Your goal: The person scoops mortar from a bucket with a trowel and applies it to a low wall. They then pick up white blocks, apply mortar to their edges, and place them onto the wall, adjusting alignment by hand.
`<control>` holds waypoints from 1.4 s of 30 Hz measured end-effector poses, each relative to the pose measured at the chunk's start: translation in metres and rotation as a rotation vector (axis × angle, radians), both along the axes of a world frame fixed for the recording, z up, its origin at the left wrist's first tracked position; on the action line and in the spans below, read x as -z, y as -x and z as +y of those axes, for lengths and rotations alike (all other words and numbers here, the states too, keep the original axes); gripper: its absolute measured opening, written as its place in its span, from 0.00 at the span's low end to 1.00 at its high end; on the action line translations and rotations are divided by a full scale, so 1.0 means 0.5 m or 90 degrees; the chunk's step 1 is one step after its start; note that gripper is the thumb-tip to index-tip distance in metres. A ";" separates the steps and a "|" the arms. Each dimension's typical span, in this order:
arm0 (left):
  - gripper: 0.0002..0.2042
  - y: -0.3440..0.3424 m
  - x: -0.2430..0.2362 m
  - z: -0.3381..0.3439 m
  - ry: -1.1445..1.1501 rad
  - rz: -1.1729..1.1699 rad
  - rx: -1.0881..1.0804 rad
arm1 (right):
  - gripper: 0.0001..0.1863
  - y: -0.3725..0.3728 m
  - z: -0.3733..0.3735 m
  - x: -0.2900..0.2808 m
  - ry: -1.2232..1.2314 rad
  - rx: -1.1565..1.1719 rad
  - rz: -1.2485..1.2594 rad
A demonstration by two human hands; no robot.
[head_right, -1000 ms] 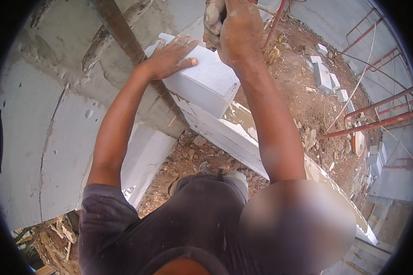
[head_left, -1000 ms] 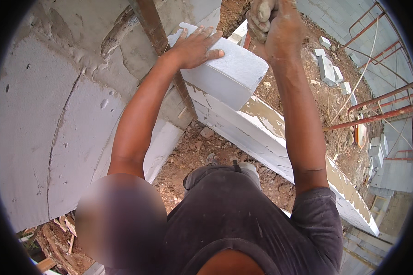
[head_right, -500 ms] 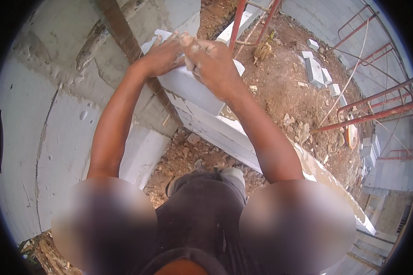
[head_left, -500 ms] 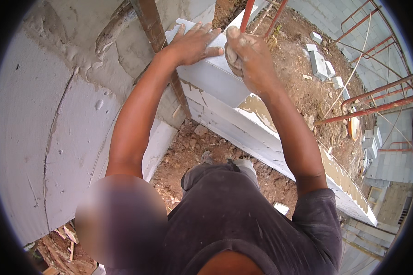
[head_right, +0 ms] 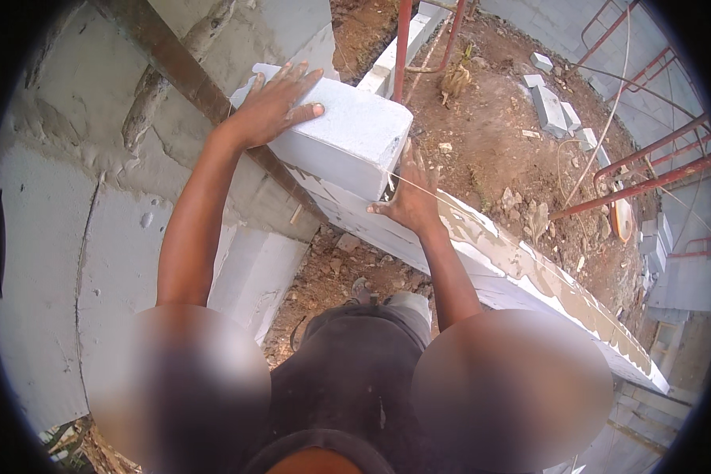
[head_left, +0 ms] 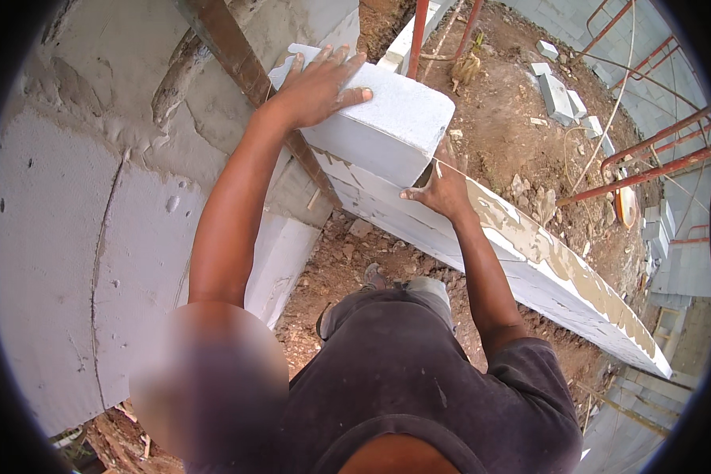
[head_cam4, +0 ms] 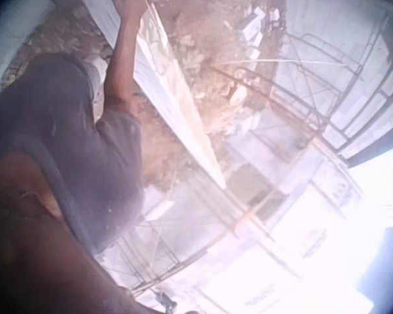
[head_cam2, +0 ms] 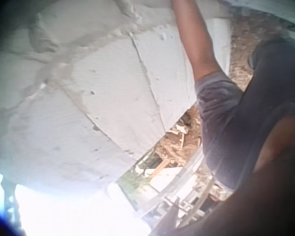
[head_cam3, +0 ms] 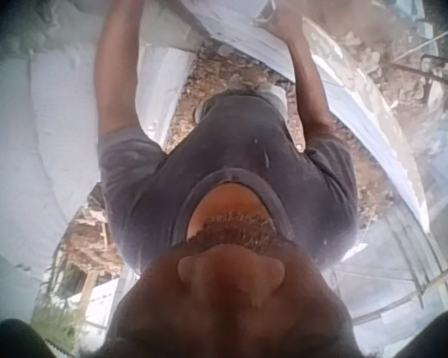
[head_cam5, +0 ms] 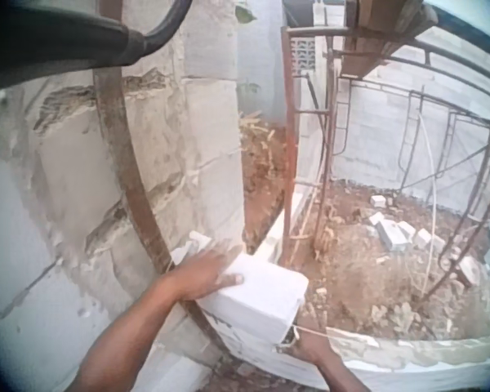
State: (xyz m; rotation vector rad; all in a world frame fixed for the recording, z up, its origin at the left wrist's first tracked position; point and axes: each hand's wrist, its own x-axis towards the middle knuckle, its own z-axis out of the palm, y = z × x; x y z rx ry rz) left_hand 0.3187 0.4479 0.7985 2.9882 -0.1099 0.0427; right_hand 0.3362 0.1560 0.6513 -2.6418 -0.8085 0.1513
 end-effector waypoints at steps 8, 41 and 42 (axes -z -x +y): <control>0.41 0.002 -0.001 -0.008 0.006 -0.003 -0.003 | 0.74 0.020 0.013 0.049 0.052 0.046 -0.054; 0.39 0.005 0.011 0.005 -0.025 -0.035 0.014 | 0.54 -0.084 0.110 -0.055 -0.903 0.155 0.100; 0.38 0.005 0.009 0.006 -0.024 -0.038 0.017 | 0.53 -0.087 0.109 -0.046 -0.898 0.155 0.089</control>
